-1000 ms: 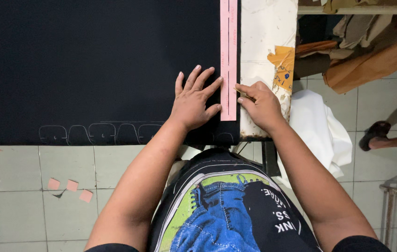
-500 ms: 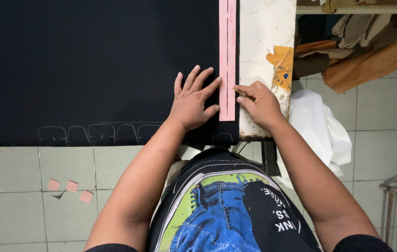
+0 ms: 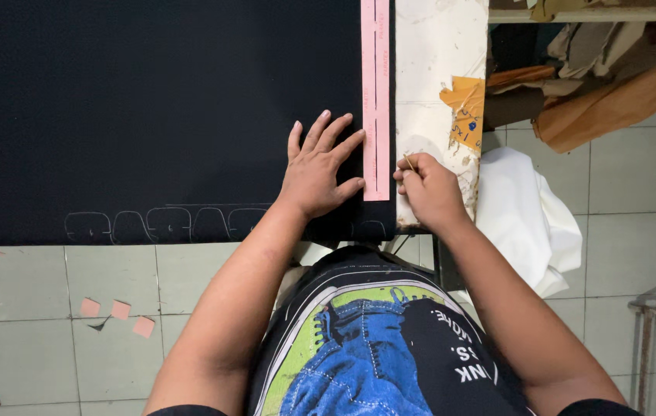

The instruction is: The person lays a long pink paper template strip on black fabric spread over a work table, aligns it with chalk lines, and traces along its edges with a marking pen. They lift, flip, and reposition the template repeatedly to mark successive parallel lines on the fabric.

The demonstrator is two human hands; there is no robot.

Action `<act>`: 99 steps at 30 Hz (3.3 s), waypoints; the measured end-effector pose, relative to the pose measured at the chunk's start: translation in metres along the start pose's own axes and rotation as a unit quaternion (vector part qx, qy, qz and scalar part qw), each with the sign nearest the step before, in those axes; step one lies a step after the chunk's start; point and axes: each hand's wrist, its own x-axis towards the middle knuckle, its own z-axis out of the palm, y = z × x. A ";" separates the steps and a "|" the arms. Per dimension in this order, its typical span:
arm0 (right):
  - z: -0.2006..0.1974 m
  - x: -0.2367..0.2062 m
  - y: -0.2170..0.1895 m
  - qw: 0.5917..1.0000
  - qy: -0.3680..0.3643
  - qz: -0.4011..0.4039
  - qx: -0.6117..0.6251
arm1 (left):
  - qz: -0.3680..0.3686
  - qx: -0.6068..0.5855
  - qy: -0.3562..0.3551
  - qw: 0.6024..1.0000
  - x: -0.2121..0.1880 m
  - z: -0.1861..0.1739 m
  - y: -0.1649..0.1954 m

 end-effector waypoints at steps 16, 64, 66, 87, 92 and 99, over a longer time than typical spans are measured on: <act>-0.002 -0.002 0.016 0.992 0.024 -0.091 -0.089 | 0.013 -0.009 0.009 1.000 0.005 0.002 0.001; -0.018 -0.004 0.000 0.970 0.021 -0.131 -0.203 | 0.014 0.001 0.001 1.000 0.012 0.003 0.010; -0.018 -0.004 -0.002 0.967 0.025 -0.142 -0.209 | 0.008 -0.001 -0.002 1.000 0.010 0.002 0.013; -0.040 0.015 -0.020 0.966 -0.063 -0.077 -0.240 | -0.003 0.128 -0.143 0.981 0.155 -0.074 0.028; -0.042 0.018 -0.010 0.963 -0.099 -0.091 -0.234 | -0.027 0.152 -0.192 0.969 0.161 -0.083 0.034; -0.084 0.103 -0.024 0.993 0.010 -0.120 0.016 | -0.042 0.159 -0.166 0.972 0.172 -0.075 0.047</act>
